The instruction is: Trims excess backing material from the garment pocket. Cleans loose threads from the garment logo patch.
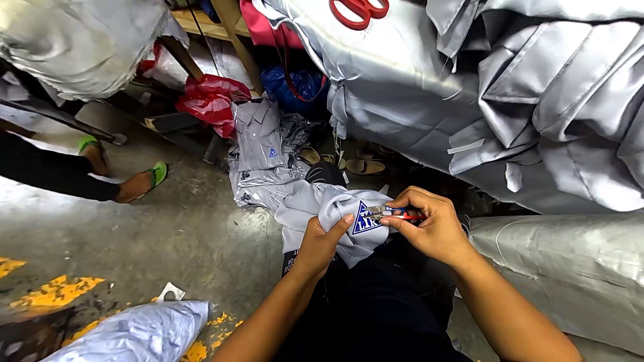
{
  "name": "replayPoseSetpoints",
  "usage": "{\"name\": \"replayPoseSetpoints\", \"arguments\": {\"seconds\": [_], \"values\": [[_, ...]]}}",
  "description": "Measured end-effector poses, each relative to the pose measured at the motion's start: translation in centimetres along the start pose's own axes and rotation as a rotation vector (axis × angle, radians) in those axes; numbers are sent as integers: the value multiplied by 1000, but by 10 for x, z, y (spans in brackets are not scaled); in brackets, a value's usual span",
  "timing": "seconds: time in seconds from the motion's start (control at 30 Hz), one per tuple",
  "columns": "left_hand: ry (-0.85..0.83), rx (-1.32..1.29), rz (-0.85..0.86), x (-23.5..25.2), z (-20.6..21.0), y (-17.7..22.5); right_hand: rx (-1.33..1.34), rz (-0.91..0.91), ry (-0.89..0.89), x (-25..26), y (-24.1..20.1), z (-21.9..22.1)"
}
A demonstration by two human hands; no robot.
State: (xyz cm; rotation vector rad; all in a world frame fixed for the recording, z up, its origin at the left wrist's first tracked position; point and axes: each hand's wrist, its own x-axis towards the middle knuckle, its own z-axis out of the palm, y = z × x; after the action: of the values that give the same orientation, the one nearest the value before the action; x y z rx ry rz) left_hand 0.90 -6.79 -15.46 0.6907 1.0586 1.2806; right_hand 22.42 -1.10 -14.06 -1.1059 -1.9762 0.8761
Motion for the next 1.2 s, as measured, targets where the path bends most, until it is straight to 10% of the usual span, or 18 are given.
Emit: {"name": "replayPoseSetpoints", "arguments": {"seconds": [1.2], "values": [[-39,55,-45,2,-1,8,-71,-260,-47,12,7,-11]]}}
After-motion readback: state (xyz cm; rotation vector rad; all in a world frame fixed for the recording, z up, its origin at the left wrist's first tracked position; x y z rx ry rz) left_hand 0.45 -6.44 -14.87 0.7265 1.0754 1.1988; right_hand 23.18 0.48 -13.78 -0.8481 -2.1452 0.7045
